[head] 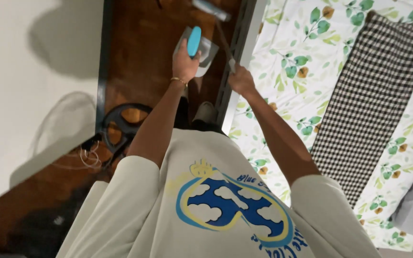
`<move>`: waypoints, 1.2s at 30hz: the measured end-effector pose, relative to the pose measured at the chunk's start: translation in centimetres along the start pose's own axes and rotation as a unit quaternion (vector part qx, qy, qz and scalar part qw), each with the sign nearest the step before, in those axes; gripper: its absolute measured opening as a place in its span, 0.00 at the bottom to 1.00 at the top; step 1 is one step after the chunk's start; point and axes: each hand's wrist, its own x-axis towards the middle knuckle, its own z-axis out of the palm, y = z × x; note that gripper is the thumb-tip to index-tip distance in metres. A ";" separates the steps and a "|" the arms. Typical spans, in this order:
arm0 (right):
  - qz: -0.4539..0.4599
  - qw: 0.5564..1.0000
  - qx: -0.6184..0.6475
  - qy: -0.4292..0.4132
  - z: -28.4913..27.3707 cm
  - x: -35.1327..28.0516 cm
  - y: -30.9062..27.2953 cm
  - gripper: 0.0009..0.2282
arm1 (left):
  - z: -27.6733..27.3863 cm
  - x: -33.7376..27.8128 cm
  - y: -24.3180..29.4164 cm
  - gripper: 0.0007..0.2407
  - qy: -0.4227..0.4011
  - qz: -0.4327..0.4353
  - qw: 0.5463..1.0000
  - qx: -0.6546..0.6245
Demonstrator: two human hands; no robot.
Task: Sweep the bedroom floor using a broom and collect the dust into a dustpan.
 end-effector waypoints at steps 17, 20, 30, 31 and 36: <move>0.154 0.969 0.115 -0.156 -4.1 -6.8 -9.5 0.16 | -1.0 -4.2 -1.5 0.17 0.046 0.070 0.996 0.005; 0.133 0.971 0.176 -0.096 -3.4 -4.0 -5.1 0.09 | -1.3 -3.6 -3.0 0.22 0.053 0.044 0.997 0.028; 0.099 0.992 -0.029 -0.067 -0.9 -1.8 -5.0 0.28 | -5.3 -4.6 -5.5 0.16 0.041 0.020 0.999 -0.015; 0.116 0.987 -0.045 -0.102 0.4 -0.9 -3.8 0.24 | -4.6 -4.0 -6.5 0.19 0.050 0.034 0.998 0.002; 0.158 0.978 0.042 -0.129 4.6 -2.0 0.1 0.20 | -2.6 -3.7 -6.8 0.23 0.081 0.056 0.995 0.004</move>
